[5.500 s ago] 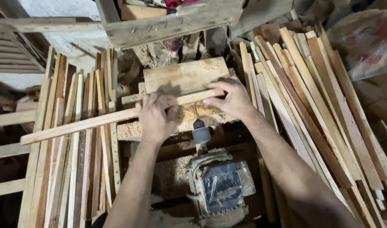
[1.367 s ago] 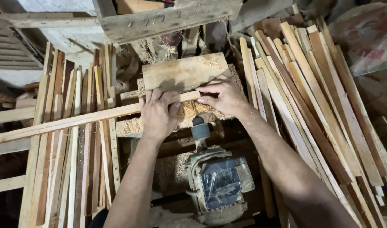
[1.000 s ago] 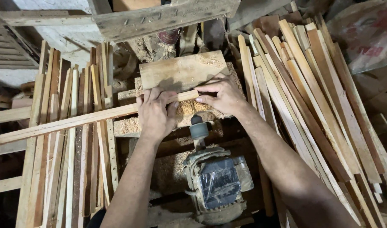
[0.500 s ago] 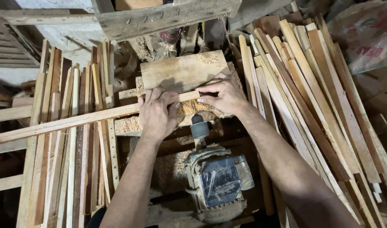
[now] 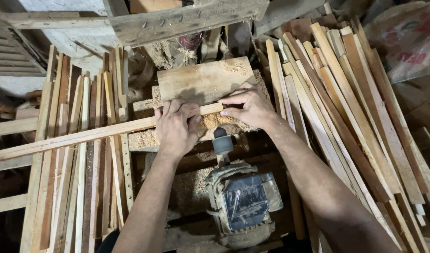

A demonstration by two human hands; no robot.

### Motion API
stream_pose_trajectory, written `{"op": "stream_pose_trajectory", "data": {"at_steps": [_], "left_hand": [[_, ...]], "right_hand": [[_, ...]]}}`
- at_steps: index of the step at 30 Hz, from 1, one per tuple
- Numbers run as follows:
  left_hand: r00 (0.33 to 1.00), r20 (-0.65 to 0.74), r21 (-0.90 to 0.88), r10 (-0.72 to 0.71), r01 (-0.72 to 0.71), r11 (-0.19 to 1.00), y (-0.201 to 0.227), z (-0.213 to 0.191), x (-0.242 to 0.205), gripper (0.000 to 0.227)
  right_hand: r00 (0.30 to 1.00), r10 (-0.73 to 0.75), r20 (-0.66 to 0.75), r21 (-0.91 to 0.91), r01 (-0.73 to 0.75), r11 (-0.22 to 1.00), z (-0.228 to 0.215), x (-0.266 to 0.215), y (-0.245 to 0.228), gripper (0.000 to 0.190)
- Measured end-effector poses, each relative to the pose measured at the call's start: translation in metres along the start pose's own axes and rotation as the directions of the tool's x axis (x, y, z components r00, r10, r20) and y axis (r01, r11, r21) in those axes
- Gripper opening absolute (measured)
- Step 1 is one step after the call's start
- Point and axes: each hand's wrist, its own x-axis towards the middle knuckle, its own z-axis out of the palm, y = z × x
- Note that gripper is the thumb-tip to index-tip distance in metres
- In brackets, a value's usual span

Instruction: The person uses a rotating sanding tool to smooth the edges of thin wooden sticks. They hold each stick with both hands and pass it against the spinning drum, then place the finished piece aside among other processed sticks.

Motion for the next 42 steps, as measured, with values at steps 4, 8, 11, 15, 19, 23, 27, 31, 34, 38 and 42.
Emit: {"op": "stream_pose_trajectory", "data": {"at_steps": [4, 8, 11, 15, 19, 23, 27, 31, 34, 38, 42], "left_hand": [[1.000, 0.009, 0.020, 0.012, -0.012, 1.000, 0.003, -0.003, 0.000, 0.024], [1.000, -0.004, 0.035, 0.001, -0.001, 0.999, 0.007, -0.013, 0.010, 0.026], [0.998, 0.022, 0.015, -0.053, 0.053, 0.998, 0.032, -0.099, 0.012, 0.032], [0.944, 0.174, 0.390, -0.280, 0.195, 0.900, -0.083, -0.081, -0.027, 0.048], [0.975, 0.065, 0.299, -0.214, 0.186, 0.936, -0.054, -0.123, -0.049, 0.038], [0.957, 0.017, 0.276, -0.290, 0.275, 0.921, -0.014, -0.156, -0.066, 0.041], [0.973, -0.082, 0.372, -0.215, 0.230, 0.899, -0.007, -0.144, -0.084, 0.031], [0.990, -0.127, 0.427, -0.060, 0.109, 0.898, -0.016, -0.129, -0.099, 0.029], [0.986, -0.128, 0.366, -0.106, 0.147, 0.919, -0.007, -0.154, -0.106, 0.032], [0.934, 0.139, 0.176, -0.330, 0.304, 0.936, -0.003, -0.198, -0.118, 0.037], [0.913, 0.240, 0.105, -0.331, 0.314, 0.943, 0.004, -0.235, -0.125, 0.035]], "right_hand": [[0.999, -0.037, -0.009, 0.019, 0.037, 0.999, 0.000, -0.002, 0.000, 0.028], [0.948, 0.284, 0.144, 0.133, -0.303, 0.944, -0.035, 0.011, -0.082, 0.029], [0.970, 0.242, 0.037, 0.261, -0.243, 0.934, -0.033, 0.002, -0.055, 0.031], [0.896, 0.438, -0.071, 0.307, -0.398, 0.865, -0.044, -0.007, -0.032, 0.037], [0.847, 0.529, -0.047, 0.319, -0.489, 0.812, -0.072, 0.007, -0.123, 0.042], [0.661, 0.731, 0.167, 0.511, -0.692, 0.510, -0.069, 0.013, -0.174, 0.059], [0.655, 0.665, 0.359, 0.556, -0.722, 0.412, -0.037, 0.024, -0.199, 0.086], [0.618, 0.637, 0.460, 0.735, -0.668, 0.118, -0.018, 0.027, -0.214, 0.067], [0.628, 0.633, 0.452, 0.772, -0.631, 0.075, -0.021, 0.029, -0.227, 0.056], [0.631, 0.720, 0.290, 0.767, -0.603, 0.219, -0.026, 0.025, -0.230, 0.083], [0.644, 0.711, 0.281, 0.753, -0.608, 0.252, -0.003, 0.029, -0.264, 0.082]]}}
